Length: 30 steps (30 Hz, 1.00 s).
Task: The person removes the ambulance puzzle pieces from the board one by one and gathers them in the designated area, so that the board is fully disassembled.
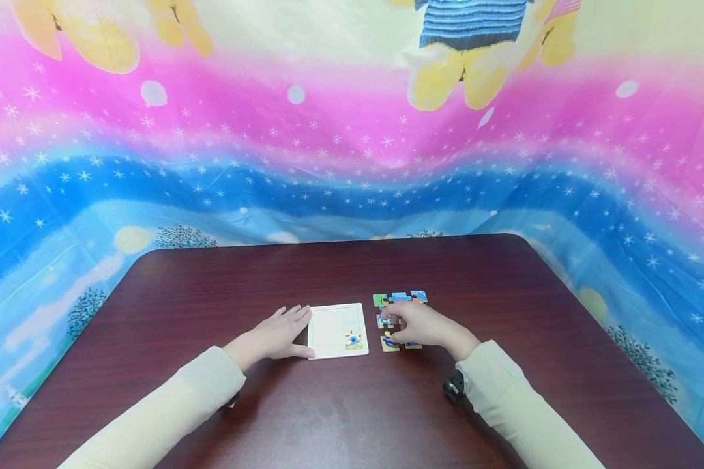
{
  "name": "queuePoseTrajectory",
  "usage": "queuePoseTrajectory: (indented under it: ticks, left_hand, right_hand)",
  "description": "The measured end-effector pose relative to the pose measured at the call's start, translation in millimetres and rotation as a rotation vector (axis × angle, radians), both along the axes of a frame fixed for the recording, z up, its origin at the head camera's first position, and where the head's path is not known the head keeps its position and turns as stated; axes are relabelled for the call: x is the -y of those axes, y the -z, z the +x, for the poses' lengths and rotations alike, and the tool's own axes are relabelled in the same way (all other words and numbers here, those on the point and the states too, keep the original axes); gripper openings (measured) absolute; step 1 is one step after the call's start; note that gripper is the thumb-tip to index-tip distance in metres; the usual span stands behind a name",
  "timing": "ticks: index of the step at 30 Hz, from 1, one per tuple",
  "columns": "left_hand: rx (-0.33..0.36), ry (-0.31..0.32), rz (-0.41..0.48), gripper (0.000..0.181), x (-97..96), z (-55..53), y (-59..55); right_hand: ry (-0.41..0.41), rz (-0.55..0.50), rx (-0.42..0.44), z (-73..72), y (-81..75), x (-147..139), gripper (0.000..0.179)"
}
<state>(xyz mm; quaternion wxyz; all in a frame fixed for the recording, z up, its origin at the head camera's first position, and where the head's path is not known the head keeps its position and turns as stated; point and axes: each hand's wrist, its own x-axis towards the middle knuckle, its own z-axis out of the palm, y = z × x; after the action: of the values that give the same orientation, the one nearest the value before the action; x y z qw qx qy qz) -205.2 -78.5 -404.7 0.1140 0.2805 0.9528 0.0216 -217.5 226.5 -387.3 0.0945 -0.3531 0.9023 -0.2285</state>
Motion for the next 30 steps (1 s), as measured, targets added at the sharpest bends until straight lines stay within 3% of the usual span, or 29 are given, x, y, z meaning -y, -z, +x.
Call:
queuePoseTrajectory:
  ticks: [7, 19, 30]
  left_hand:
    - [-0.001, 0.001, 0.005, 0.088, 0.1, -0.3, -0.3]
    - [-0.016, 0.005, 0.007, 0.089, 1.0, -1.3, 2.5]
    - [-0.015, 0.012, 0.016, 0.087, 0.9, -0.4, 0.6]
  right_hand:
    - [-0.033, 0.007, -0.060, -0.9, 2.0, 19, 0.031]
    - [-0.013, 0.043, 0.009, 1.1, 8.3, 48, 0.033]
    - [-0.050, 0.059, 0.033, 2.4, 12.1, 62, 0.033]
